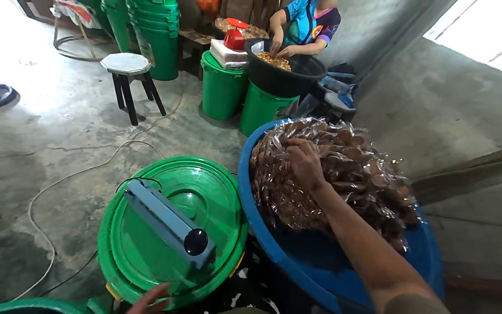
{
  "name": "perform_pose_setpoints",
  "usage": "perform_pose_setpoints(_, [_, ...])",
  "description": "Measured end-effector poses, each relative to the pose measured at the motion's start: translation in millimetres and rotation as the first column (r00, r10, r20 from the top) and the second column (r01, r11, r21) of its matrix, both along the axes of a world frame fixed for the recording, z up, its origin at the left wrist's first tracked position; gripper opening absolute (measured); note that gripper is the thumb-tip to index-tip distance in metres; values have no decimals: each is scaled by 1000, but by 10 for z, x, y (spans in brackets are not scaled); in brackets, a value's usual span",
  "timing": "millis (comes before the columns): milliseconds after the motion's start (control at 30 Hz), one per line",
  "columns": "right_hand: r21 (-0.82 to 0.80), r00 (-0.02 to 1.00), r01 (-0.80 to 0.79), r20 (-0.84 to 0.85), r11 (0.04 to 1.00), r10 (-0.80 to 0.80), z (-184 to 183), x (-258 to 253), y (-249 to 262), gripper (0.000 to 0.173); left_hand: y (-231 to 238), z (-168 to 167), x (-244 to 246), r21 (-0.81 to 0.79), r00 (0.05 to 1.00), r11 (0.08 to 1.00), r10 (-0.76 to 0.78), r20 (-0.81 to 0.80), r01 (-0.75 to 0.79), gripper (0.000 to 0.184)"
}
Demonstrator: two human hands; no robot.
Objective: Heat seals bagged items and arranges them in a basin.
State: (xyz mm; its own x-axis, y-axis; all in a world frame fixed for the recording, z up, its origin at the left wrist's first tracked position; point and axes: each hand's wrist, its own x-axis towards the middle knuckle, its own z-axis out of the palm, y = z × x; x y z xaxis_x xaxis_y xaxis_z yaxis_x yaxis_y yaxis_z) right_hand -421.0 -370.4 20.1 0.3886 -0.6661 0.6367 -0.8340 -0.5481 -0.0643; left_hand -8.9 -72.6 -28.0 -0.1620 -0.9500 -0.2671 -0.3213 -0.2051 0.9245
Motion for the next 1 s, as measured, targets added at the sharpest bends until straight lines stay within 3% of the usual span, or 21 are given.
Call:
perform_pose_setpoints(100, [-3,988,-46,149,999,46,103,529,715,22,-240,-21,-584,-61,929,995,-96,-358,80,43])
perform_pose_setpoints(167, [166,947,-169,300,972,113,9,886,1225,24,-380,-181,-842,-51,857,998,-50,-513,28,68])
perform_pose_setpoints(200, [346,910,-271,397,898,121,-50,1036,1458,25,-436,-278,-918,-16,832,1000,-18,-555,11,83])
perform_pose_setpoints(267, [635,811,-470,585,613,15,-249,1261,1762,29,-468,-374,-1000,145,767,989,104,-633,-14,95])
perform_pose_setpoints(333, [756,769,-540,621,370,-148,-495,1440,1864,27,-417,-377,-1036,334,684,938,301,-665,-88,73])
perform_pose_setpoints(367, [800,791,-515,582,308,-187,-566,1515,1846,27,-397,-391,-1023,396,656,906,389,-647,-148,65])
perform_pose_setpoints(433, [866,873,-396,459,306,-168,-615,1692,1728,29,-418,-410,-950,382,694,855,511,-507,-350,60])
perform_pose_setpoints(500, [875,928,-309,364,372,-85,-700,1920,1568,28,-511,-460,-820,232,768,824,566,-299,-517,61])
perform_pose_setpoints(567, [848,944,-306,329,433,24,-874,2096,1391,35,-628,-584,-698,85,795,812,584,-164,-578,63])
perform_pose_setpoints(633, [840,958,-278,278,465,71,-903,2240,1159,34,-763,-669,-633,80,750,767,640,-166,-636,64])
perform_pose_setpoints(733, [875,954,-261,299,407,-32,-498,2364,825,37,-913,-596,-493,133,688,721,691,-222,-680,67])
perform_pose_setpoints(800, [882,950,-312,286,353,124,-174,2321,809,41,-994,-540,-357,162,674,714,698,-243,-681,66])
perform_pose_setpoints(867, [936,918,-165,31,311,395,56,2339,961,55,-1072,-512,-241,180,674,713,700,-236,-678,62])
perform_pose_setpoints(900, [934,876,-77,-104,349,471,52,2379,1081,61,-1102,-508,-196,187,673,710,704,-228,-679,61])
perform_pose_setpoints(967, [908,841,58,-268,414,471,-96,2457,1265,70,-1139,-483,-145,208,669,701,713,-211,-682,61])
perform_pose_setpoints(1000, [897,860,65,-273,437,431,-202,2474,1323,72,-1144,-462,-141,223,659,694,720,-216,-685,61])
